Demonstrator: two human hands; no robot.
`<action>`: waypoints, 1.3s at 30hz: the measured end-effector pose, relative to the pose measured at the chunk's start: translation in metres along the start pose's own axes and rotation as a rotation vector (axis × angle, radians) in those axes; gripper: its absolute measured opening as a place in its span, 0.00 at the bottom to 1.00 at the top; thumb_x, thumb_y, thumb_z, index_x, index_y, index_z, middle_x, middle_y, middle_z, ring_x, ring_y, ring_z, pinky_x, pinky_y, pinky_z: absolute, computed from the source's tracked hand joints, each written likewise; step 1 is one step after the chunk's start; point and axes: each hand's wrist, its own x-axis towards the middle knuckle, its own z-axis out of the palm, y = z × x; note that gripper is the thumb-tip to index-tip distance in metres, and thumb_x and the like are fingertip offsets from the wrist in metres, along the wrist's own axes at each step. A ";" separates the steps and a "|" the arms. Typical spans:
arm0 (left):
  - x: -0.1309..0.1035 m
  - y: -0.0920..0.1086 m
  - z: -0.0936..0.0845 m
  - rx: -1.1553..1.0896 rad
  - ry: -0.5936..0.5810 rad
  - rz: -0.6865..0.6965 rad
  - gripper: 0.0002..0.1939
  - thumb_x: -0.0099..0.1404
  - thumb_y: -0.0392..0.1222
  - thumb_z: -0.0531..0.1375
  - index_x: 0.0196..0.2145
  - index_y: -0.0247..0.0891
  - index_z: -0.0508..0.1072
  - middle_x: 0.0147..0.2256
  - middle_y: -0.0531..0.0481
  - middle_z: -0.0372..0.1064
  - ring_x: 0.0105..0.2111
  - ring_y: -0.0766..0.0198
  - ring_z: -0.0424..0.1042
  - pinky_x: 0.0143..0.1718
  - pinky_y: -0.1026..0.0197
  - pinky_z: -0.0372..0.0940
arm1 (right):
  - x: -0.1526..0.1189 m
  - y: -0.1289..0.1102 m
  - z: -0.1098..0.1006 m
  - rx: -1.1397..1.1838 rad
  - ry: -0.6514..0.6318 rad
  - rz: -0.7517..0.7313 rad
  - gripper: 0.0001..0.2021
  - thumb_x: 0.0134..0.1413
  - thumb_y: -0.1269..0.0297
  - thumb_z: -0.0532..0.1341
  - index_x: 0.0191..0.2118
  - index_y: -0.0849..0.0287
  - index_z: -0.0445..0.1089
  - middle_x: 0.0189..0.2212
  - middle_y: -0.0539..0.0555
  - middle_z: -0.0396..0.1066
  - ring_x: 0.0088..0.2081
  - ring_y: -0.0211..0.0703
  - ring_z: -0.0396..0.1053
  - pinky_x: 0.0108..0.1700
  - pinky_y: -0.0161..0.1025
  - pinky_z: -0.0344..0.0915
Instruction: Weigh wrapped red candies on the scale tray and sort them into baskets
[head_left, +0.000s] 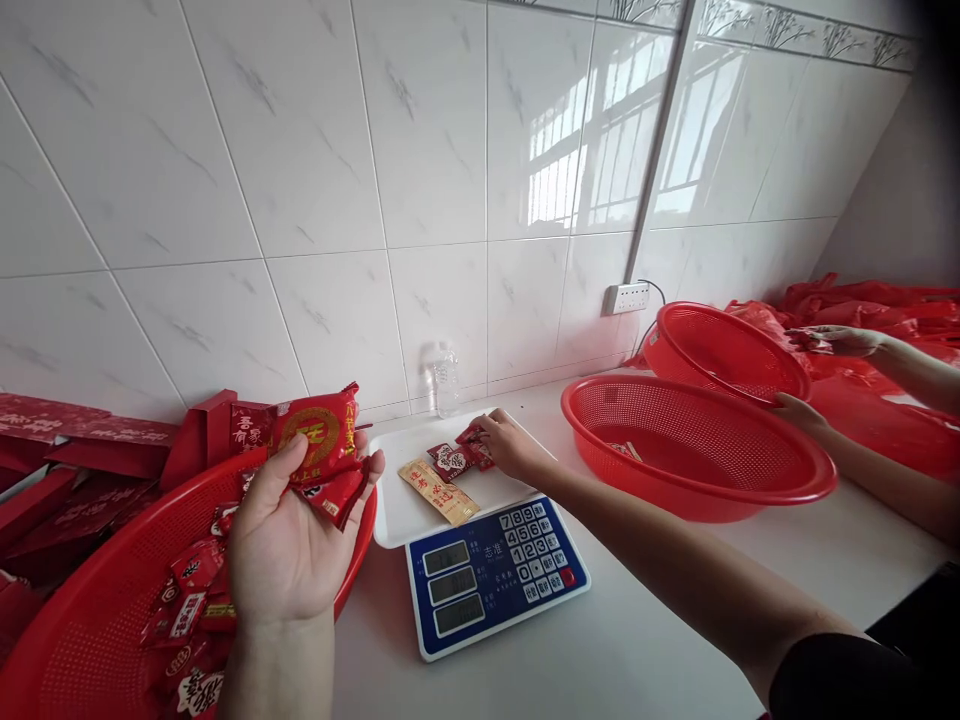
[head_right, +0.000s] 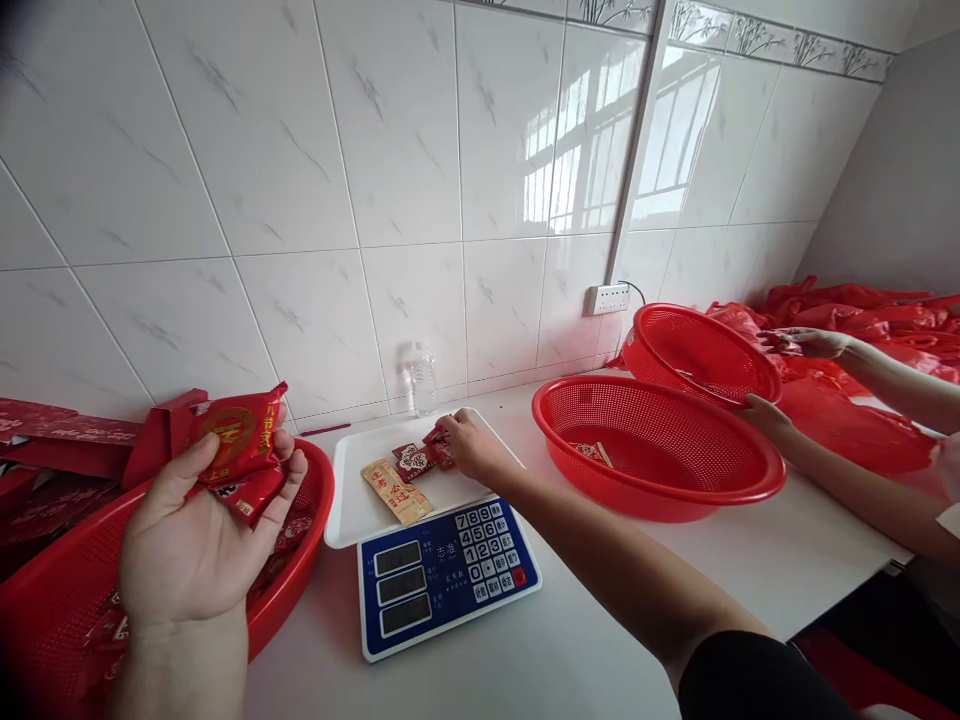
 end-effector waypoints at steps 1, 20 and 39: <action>0.000 0.000 0.000 0.001 0.007 0.004 0.13 0.68 0.34 0.54 0.36 0.36 0.79 0.29 0.48 0.79 0.27 0.62 0.80 0.29 0.60 0.78 | -0.002 0.003 -0.003 0.005 0.022 0.004 0.12 0.68 0.64 0.57 0.53 0.58 0.72 0.49 0.58 0.71 0.40 0.43 0.74 0.41 0.42 0.73; 0.001 -0.005 0.001 0.021 0.011 0.039 0.11 0.66 0.34 0.55 0.36 0.37 0.79 0.30 0.49 0.79 0.27 0.62 0.79 0.30 0.61 0.78 | -0.046 0.111 -0.090 -0.224 0.236 0.359 0.19 0.62 0.67 0.55 0.56 0.65 0.72 0.58 0.77 0.64 0.59 0.77 0.61 0.53 0.68 0.60; -0.015 0.009 -0.008 -0.069 -0.110 0.037 0.09 0.64 0.34 0.57 0.34 0.38 0.78 0.30 0.49 0.79 0.27 0.60 0.79 0.28 0.56 0.78 | -0.026 -0.025 -0.005 -0.037 -0.125 -0.154 0.20 0.63 0.65 0.59 0.60 0.54 0.69 0.51 0.61 0.74 0.51 0.53 0.73 0.51 0.45 0.68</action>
